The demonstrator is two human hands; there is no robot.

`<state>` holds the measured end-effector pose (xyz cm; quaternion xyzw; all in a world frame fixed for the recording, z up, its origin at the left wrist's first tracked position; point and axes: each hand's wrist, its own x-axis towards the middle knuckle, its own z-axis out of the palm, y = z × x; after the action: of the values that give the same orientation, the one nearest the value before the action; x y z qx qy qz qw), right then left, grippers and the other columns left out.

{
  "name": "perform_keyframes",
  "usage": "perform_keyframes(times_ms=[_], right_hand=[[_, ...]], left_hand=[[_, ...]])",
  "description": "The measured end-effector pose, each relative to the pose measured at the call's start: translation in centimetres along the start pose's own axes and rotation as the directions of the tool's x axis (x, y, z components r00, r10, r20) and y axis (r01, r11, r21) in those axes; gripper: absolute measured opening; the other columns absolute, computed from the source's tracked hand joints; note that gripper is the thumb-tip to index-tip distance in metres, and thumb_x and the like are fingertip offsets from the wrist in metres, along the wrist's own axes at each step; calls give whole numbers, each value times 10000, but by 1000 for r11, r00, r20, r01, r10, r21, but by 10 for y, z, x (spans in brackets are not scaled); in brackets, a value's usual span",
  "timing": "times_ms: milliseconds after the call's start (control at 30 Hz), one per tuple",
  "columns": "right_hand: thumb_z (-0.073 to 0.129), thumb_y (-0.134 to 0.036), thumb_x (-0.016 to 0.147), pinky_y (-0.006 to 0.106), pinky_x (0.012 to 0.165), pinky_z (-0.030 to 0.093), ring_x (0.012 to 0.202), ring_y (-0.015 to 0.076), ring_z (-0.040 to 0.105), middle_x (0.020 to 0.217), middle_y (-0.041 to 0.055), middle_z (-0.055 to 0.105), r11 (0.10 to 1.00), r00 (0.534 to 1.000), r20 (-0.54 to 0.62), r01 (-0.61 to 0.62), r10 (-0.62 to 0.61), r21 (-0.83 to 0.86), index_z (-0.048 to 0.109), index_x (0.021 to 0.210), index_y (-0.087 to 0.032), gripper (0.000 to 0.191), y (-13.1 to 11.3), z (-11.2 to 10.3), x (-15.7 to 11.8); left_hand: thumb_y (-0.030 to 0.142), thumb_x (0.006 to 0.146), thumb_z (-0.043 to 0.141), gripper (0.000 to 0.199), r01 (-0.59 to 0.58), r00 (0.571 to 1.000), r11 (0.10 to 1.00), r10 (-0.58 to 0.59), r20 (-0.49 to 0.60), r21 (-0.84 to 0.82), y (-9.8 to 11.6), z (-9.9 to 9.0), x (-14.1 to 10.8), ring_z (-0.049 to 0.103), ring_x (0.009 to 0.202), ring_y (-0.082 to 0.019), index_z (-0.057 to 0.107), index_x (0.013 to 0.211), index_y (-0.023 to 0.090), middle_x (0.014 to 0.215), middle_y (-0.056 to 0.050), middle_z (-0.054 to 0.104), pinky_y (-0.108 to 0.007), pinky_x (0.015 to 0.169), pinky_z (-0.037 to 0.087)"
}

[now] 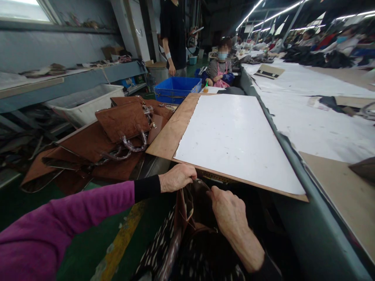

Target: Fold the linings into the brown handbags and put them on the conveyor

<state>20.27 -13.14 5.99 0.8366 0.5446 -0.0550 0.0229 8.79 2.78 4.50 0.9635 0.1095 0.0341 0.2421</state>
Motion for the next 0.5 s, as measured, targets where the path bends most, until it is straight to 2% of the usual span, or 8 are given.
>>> perform_keyframes(times_ms=[167, 367, 500], right_hand=[[387, -358, 893, 275, 515, 362, 650, 241, 646, 692, 56, 659, 1000, 1000, 16, -24, 24, 19, 590, 812, -233, 251, 8, 3, 6], [402, -370, 889, 264, 542, 361, 695, 218, 642, 734, 48, 666, 998, 998, 45, -37, 35, 44, 602, 815, -240, 249, 12, 4, 11], [400, -353, 892, 254, 557, 364, 695, 200, 638, 736, 50, 665, 998, 998, 47, -39, 37, 46, 607, 811, -234, 252, 11, 0, 10]], left_hand=[[58, 759, 448, 153, -3, 1000, 999, 3, 2, -42, 4, 3, -1, 520, 767, -132, 570, 698, 129, 853, -37, 585, -226, 714, 367], [78, 702, 494, 99, 162, 983, 986, -165, -80, -46, 9, 9, 2, 495, 700, -140, 541, 641, 140, 737, -22, 565, -239, 645, 345], [80, 678, 493, 118, 203, 971, 978, -207, -123, -44, 7, 15, 9, 471, 651, -141, 522, 588, 150, 646, -11, 540, -251, 615, 322]])
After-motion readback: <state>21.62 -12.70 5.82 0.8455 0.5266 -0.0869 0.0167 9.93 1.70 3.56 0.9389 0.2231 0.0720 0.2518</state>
